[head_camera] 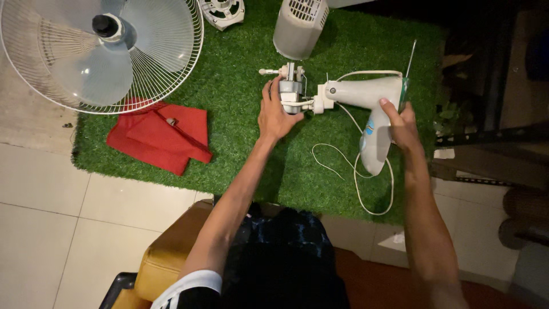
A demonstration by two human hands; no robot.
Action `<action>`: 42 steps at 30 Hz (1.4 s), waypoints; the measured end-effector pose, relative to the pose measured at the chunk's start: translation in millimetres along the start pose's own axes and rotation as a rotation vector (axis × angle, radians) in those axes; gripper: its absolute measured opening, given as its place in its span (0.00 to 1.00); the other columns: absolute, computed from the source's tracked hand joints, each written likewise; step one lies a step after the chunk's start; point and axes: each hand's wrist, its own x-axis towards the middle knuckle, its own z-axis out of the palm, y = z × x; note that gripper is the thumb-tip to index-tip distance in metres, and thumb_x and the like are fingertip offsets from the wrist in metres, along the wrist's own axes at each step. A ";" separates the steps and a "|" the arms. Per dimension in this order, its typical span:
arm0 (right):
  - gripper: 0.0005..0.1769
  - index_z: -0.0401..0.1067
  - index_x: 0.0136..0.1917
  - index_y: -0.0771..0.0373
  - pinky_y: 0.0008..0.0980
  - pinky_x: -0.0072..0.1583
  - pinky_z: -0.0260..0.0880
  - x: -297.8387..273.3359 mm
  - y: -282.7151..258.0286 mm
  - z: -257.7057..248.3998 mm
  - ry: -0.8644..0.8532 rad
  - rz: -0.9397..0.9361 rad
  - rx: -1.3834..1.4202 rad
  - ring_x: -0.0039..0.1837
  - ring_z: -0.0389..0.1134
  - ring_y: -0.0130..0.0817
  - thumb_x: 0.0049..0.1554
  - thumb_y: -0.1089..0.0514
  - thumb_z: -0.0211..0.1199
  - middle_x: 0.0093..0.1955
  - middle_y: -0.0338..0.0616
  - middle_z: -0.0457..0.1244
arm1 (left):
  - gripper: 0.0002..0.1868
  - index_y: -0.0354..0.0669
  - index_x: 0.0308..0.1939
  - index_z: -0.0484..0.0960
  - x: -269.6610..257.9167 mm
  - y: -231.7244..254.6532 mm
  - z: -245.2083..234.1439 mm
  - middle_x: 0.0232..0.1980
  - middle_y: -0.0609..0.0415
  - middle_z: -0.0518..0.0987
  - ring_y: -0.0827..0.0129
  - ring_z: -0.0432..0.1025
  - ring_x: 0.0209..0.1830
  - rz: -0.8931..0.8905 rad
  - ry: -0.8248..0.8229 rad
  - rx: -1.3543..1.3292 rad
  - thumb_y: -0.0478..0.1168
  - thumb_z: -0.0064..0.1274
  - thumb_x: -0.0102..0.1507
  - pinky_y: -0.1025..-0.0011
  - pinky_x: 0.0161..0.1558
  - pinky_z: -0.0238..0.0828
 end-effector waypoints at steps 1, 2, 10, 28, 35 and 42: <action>0.36 0.67 0.65 0.67 0.32 0.55 0.69 -0.9 2.0 0.9 0.000 -0.002 0.011 0.53 0.68 0.33 0.58 0.37 0.65 0.55 0.46 0.67 | 0.64 0.57 0.75 0.53 0.2 0.6 -1.1 0.76 0.43 0.57 0.40 0.63 0.70 -0.006 -0.016 0.009 0.45 0.77 0.41 0.48 0.62 0.69; 0.35 0.67 0.64 0.68 0.31 0.54 0.69 -2.4 4.3 2.6 0.000 -0.004 0.023 0.52 0.68 0.33 0.59 0.37 0.65 0.54 0.46 0.67 | 0.64 0.57 0.75 0.53 0.5 0.8 -2.6 0.76 0.44 0.57 0.40 0.63 0.70 -0.011 -0.032 0.017 0.45 0.77 0.41 0.48 0.62 0.69; 0.32 0.65 0.56 0.65 0.36 0.49 0.63 -18.9 41.7 21.1 0.162 0.101 0.049 0.47 0.61 0.34 0.60 0.34 0.65 0.45 0.45 0.61 | 0.61 0.57 0.74 0.56 -4.4 3.2 -5.9 0.73 0.44 0.60 0.40 0.63 0.69 0.071 0.000 0.007 0.43 0.77 0.43 0.49 0.62 0.70; 0.50 0.65 0.70 0.72 0.40 0.68 0.63 -41.6 39.5 69.7 0.385 0.291 0.172 0.67 0.66 0.45 0.52 0.28 0.62 0.68 0.58 0.64 | 0.60 0.54 0.75 0.56 -5.2 6.1 2.4 0.73 0.41 0.60 0.40 0.63 0.69 0.059 0.074 0.051 0.46 0.76 0.43 0.50 0.62 0.68; 0.52 0.64 0.71 0.74 0.41 0.67 0.63 -38.9 44.6 61.1 0.271 0.317 0.163 0.67 0.66 0.47 0.53 0.27 0.61 0.67 0.58 0.64 | 0.60 0.56 0.75 0.57 -4.5 3.7 3.2 0.72 0.41 0.61 0.39 0.66 0.66 0.093 0.085 0.048 0.46 0.76 0.42 0.49 0.61 0.70; 0.48 0.63 0.70 0.73 0.43 0.64 0.67 -38.7 44.8 34.0 0.164 0.216 0.056 0.62 0.68 0.44 0.56 0.29 0.61 0.62 0.57 0.65 | 0.62 0.57 0.74 0.55 7.9 -3.9 -2.6 0.73 0.42 0.60 0.39 0.68 0.64 0.046 -0.063 0.073 0.46 0.76 0.40 0.46 0.57 0.73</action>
